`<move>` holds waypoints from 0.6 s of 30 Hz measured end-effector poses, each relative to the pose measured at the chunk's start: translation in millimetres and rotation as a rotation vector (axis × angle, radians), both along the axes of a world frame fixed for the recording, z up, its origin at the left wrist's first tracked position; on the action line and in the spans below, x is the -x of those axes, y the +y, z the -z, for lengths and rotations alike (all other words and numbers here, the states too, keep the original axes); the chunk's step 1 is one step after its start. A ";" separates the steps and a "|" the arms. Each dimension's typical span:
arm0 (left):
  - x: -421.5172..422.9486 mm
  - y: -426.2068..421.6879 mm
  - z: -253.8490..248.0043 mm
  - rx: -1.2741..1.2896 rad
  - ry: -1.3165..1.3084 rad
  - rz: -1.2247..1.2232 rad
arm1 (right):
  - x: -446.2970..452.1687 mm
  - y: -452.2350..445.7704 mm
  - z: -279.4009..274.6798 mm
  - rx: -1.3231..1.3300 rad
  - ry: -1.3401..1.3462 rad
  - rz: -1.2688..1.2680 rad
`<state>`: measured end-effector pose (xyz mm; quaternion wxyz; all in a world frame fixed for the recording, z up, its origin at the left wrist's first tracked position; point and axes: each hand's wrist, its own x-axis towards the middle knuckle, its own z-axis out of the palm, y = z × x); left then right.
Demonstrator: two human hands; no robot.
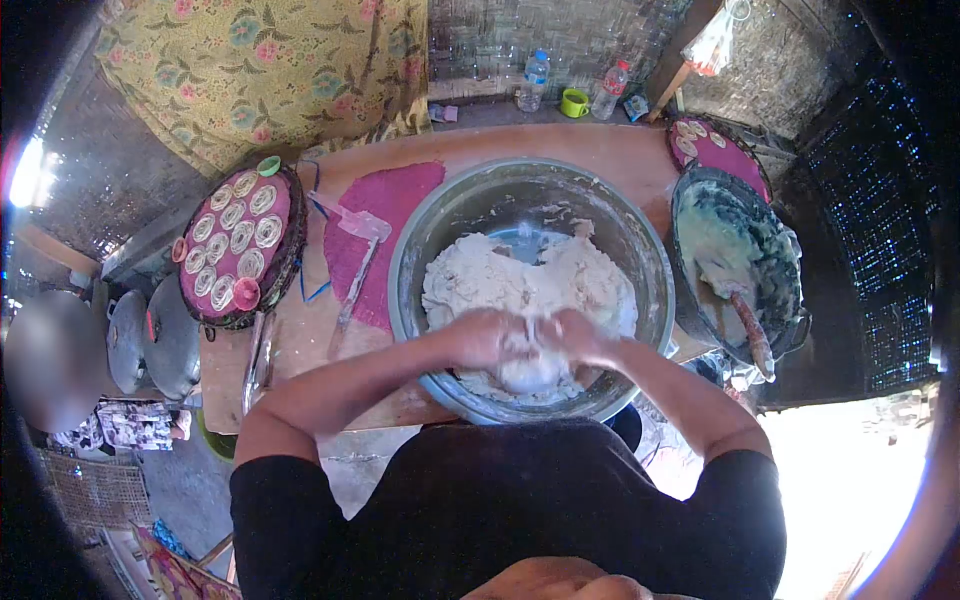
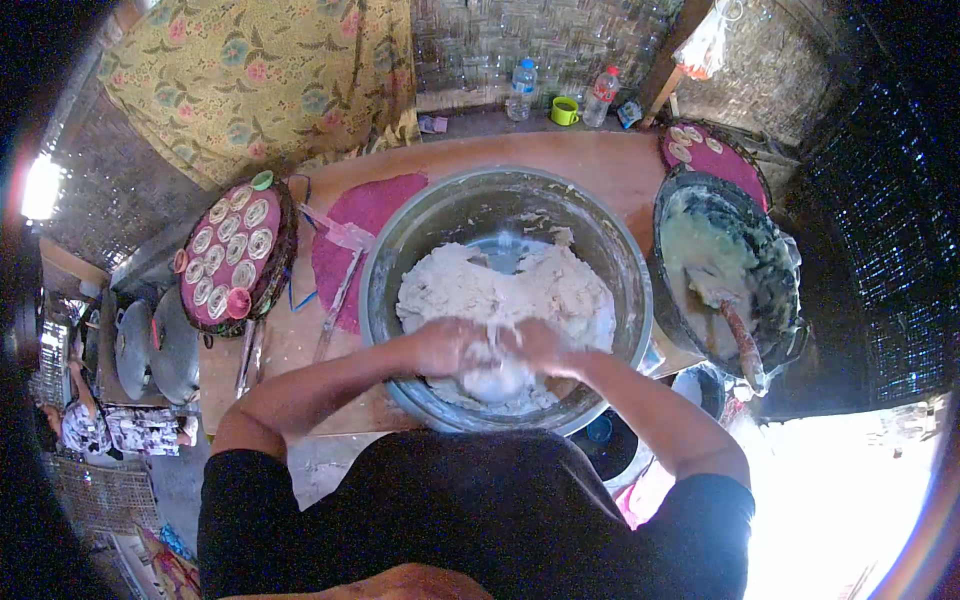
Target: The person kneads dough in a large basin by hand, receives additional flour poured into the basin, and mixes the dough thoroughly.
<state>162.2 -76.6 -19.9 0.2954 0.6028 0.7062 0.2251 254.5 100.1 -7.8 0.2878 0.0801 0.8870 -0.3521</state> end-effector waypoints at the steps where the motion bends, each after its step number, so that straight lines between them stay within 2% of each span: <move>1: -12.3 -7.5 0.6 0.001 -0.004 -0.002 | -17.9 2.2 26.8 -0.135 0.117 -0.123; 3: -29.1 -18.1 0.9 0.042 0.111 -0.056 | -37.5 -16.3 -25.1 -0.222 -0.070 -0.253; 4: -27.5 -20.0 -0.4 0.040 0.113 -0.053 | -39.9 -15.9 -45.8 -0.224 -0.069 -0.250; 6: -21.9 -25.9 -0.5 0.077 0.436 0.090 | -45.0 -7.5 -69.8 -0.185 0.099 -0.319; 7: -17.4 -26.7 28.3 -0.049 0.325 0.003 | -50.6 -0.9 -64.4 -0.265 0.289 -0.230; 8: -14.9 -22.4 27.9 -0.042 0.311 0.009 | -45.7 2.3 -60.6 -0.257 0.275 -0.225; 10: -6.9 0.3 26.7 0.052 0.312 -0.009 | -29.8 11.9 -49.7 -0.349 -0.100 -0.286; 11: -4.0 14.0 27.2 0.098 0.318 -0.027 | -37.3 25.6 -6.0 -0.406 0.358 -0.284; 12: -1.1 27.7 27.5 0.144 0.325 -0.044 | -28.3 33.9 22.0 -0.404 0.355 -0.279; 13: 3.2 42.2 33.9 0.058 0.439 -0.117 | -18.9 41.4 44.5 -0.575 0.321 -0.325; 15: 20.4 68.6 46.9 -0.026 0.548 -0.192 | 3.9 52.5 51.1 -0.740 0.281 -0.374; 17: 47.7 93.0 61.1 0.200 0.404 -0.202 | 37.0 59.7 40.5 -0.468 0.018 -0.282; 18: 58.6 100.4 68.0 0.198 0.406 -0.199 | 46.8 66.7 52.9 -0.470 0.020 -0.277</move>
